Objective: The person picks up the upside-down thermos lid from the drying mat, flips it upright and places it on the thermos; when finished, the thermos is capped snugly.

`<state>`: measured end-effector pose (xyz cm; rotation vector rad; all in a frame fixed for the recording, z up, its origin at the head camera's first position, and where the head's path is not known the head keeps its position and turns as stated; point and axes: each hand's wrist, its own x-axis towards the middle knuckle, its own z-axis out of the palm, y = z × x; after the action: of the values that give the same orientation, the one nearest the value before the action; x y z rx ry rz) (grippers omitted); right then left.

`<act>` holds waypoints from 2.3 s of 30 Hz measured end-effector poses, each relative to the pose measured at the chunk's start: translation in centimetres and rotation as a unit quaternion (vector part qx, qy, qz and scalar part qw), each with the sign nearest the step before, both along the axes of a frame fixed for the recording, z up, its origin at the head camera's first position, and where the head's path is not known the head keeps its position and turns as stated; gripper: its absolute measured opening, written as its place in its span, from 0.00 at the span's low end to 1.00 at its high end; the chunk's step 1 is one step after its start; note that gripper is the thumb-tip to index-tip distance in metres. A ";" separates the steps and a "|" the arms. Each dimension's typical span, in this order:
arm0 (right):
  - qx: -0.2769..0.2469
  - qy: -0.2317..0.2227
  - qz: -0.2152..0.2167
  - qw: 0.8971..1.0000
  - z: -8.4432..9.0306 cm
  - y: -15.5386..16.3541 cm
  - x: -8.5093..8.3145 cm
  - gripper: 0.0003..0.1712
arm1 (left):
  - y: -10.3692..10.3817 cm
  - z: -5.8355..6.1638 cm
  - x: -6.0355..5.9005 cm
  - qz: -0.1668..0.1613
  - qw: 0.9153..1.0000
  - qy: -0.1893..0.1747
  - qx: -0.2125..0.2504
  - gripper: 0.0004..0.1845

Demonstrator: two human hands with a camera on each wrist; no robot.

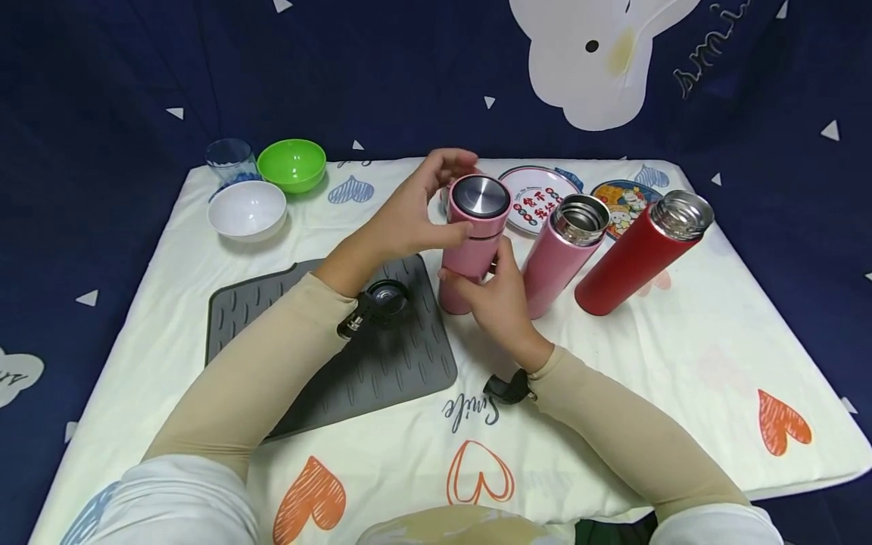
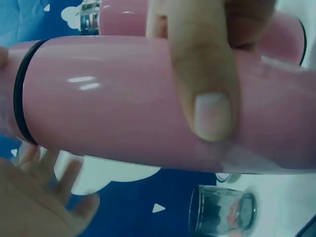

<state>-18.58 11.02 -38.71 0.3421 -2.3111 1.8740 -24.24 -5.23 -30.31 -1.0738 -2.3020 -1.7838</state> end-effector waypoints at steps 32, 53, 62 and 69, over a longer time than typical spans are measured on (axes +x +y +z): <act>0.025 0.000 0.008 1.000 -0.3 -0.1 -0.8 0.40 | -0.3 0.4 -0.2 0.021 0.998 -0.010 -0.053 0.40; 0.028 -0.042 -0.024 0.998 -0.2 -0.2 -0.7 0.39 | 0.4 -0.1 -0.1 0.027 0.998 -0.028 -0.046 0.42; 0.019 -0.062 -0.012 0.998 0.2 -0.4 -1.2 0.38 | -0.6 0.3 -1.2 -0.109 0.981 -0.161 0.024 0.38; 0.040 -0.058 -0.018 0.997 0.6 -0.2 -1.3 0.39 | -0.2 0.8 -0.3 0.020 0.998 -0.038 -0.043 0.37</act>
<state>-19.91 10.82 -38.07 0.2039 -2.4547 1.8342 -24.53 -5.39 -29.49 -0.9806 -2.4470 -1.7544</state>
